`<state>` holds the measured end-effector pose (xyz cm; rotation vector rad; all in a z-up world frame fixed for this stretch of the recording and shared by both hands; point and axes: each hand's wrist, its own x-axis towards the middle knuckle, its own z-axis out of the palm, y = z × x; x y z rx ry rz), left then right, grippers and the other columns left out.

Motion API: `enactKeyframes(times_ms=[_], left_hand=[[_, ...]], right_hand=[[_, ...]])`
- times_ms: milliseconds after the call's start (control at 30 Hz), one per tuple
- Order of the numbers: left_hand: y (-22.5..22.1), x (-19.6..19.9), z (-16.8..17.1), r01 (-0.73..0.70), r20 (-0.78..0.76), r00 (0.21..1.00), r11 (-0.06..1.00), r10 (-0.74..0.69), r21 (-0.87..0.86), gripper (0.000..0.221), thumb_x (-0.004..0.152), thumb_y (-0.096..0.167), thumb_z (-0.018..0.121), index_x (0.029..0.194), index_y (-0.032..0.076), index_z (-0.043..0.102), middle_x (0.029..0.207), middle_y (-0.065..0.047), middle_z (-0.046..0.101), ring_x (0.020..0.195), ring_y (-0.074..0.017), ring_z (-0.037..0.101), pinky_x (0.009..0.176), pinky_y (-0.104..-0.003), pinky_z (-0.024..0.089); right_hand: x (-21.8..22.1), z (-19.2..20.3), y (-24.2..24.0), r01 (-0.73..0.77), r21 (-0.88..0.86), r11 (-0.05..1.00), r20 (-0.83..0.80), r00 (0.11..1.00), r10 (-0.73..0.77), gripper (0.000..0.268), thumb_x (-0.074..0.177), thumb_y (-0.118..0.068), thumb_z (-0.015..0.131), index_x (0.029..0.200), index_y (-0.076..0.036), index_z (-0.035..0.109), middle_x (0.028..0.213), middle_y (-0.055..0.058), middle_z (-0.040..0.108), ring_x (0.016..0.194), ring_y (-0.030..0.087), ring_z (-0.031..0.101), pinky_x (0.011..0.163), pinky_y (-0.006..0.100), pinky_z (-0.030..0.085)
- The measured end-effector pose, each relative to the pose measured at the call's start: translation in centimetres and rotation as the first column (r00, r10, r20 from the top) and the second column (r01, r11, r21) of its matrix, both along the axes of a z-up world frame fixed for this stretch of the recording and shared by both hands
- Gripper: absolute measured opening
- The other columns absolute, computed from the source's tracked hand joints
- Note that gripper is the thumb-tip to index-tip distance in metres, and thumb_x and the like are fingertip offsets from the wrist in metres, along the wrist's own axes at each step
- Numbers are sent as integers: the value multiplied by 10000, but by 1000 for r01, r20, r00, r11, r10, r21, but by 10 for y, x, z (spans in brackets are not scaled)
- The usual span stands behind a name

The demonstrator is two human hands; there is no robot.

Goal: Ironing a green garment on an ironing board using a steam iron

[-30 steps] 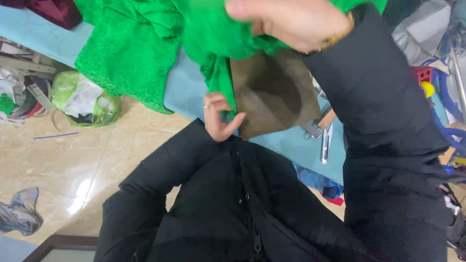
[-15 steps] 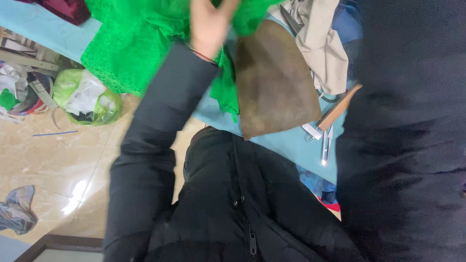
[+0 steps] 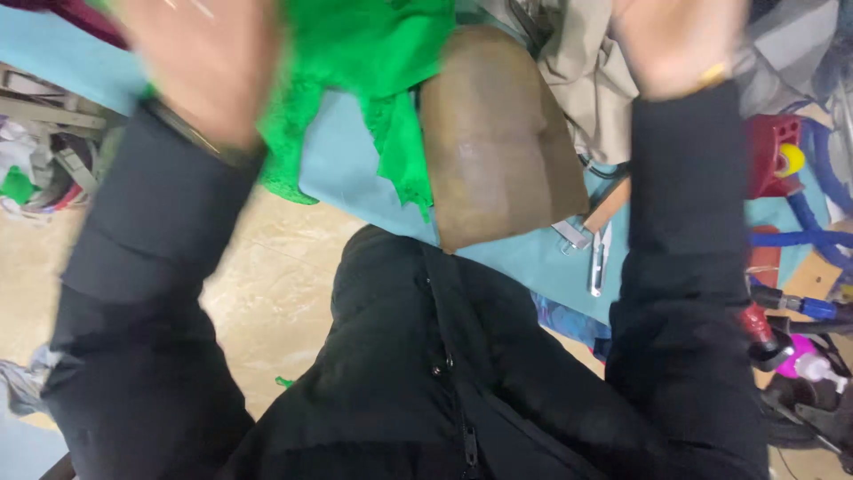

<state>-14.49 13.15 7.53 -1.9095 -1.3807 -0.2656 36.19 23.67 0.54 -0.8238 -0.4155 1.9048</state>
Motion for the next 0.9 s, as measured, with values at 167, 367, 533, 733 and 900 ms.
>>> enactKeyframes(times_ms=[167, 367, 533, 733, 900], left_hand=[[-95, 89, -108, 403, 466, 864, 819, -192, -408, 156, 1030, 233, 600, 875, 219, 584, 713, -31, 473, 500, -291, 509, 407, -439, 281], [-155, 113, -77, 653, 805, 593, 592, -10, -473, 461, 856, 21, 594, 1288, 180, 618, 1196, -91, 558, 722, -291, 651, 587, -408, 528], [-125, 106, -58, 592, 601, 799, 148, 26, -793, 366, 1025, 484, 532, 1233, 199, 626, 1143, -111, 674, 834, -432, 707, 597, -578, 549], [-36, 181, -68, 786, 771, 501, 579, -393, -216, 286, 1110, 84, 611, 1394, 48, 633, 1430, -168, 615, 1443, -343, 452, 1219, -562, 300], [-12, 190, -136, 470, 648, 761, 713, -29, -520, 619, 1131, 549, 525, 1642, 225, 394, 1701, -19, 239, 1573, -277, 136, 1124, -691, 326]], right_hand=[[-18, -67, -64, -9, -95, 995, 351, 935, 41, 369, 1051, -283, 557, 1370, -99, 589, 1149, 64, 738, 852, 142, 741, 628, 182, 561], [8, -83, -100, 26, -7, 1000, 531, 847, -18, 167, 1059, -238, 603, 1005, -81, 588, 876, 63, 607, 731, 123, 635, 493, 197, 424], [10, -76, -113, -136, -8, 991, 843, 532, 80, 298, 1072, -439, 539, 1055, -150, 611, 738, 16, 644, 455, 70, 513, 431, 178, 300], [12, -100, -73, -383, 430, 818, 903, 201, -381, 251, 1068, -173, 529, 1137, -24, 719, 1098, 81, 740, 933, 161, 666, 817, 318, 514], [3, -128, -44, -244, 360, 900, 882, 402, -243, 72, 1030, -123, 673, 1097, -99, 663, 837, 46, 705, 654, 101, 627, 561, 251, 509]])
